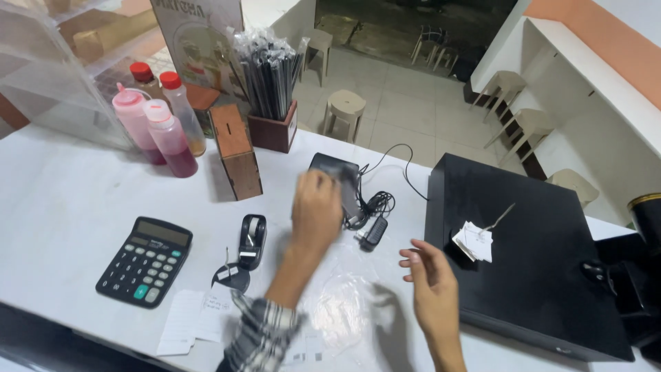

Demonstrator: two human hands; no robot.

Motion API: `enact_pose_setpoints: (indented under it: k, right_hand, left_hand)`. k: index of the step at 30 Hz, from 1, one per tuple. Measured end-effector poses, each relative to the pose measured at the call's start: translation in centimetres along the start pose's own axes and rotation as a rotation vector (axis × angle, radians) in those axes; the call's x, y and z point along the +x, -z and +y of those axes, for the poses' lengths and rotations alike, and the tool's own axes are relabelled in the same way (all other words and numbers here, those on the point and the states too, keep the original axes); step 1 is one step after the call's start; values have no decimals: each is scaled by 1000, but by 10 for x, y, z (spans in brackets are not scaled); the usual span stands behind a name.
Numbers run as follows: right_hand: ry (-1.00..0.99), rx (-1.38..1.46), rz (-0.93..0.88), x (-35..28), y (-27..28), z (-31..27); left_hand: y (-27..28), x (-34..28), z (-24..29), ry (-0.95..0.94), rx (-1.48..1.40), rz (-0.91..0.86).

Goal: The person cleans and organizes a service counter by wiping a scanner, tape dispenser, and calculator with a cloth, then repositioning them along with papers and a box. The person then wipes the counter surface with the cloth.

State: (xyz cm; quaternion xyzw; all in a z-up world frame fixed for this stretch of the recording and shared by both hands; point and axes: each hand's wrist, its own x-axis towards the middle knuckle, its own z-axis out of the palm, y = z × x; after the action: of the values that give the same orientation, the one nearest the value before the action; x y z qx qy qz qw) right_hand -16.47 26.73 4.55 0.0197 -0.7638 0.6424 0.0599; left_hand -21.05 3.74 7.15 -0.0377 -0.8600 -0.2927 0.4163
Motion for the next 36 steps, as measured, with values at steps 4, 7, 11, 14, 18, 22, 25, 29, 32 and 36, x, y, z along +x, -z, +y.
enact_pose_setpoints:
  k: [4, 7, 11, 14, 18, 22, 25, 29, 32, 36]
  right_hand:
    - [8, -42, -88, 22, -33, 4]
    - [-29, -54, -156, 47, -55, 1]
    - [23, -135, -159, 79, -76, 0]
    - [-13, -159, -164, 102, -94, -3]
    - [51, -274, -84, 135, -124, 20]
    - [253, -332, -42, 131, -145, 61]
    - [307, -390, -126, 133, -154, 74]
    - [207, -497, -145, 125, -158, 76]
    - [229, -516, -155, 129, -159, 75]
    - [190, -745, -429, 125, -153, 93]
  left_hand:
    - [-79, -10, -70, 160, -29, -155]
    - [-111, -36, -91, -244, 115, -103]
    - [-71, -22, -65, -18, 106, -203]
    - [-71, -11, -70, 74, 70, -199]
    - [-88, 10, -101, 422, -93, 32]
    - [-104, 47, -109, 249, -214, -207]
    - [-106, 71, -116, -78, -88, -441]
    - [-98, 62, -130, 579, -251, -409]
    - [-100, 29, -103, 340, -218, -155]
    - [-101, 19, -70, 99, -119, -323]
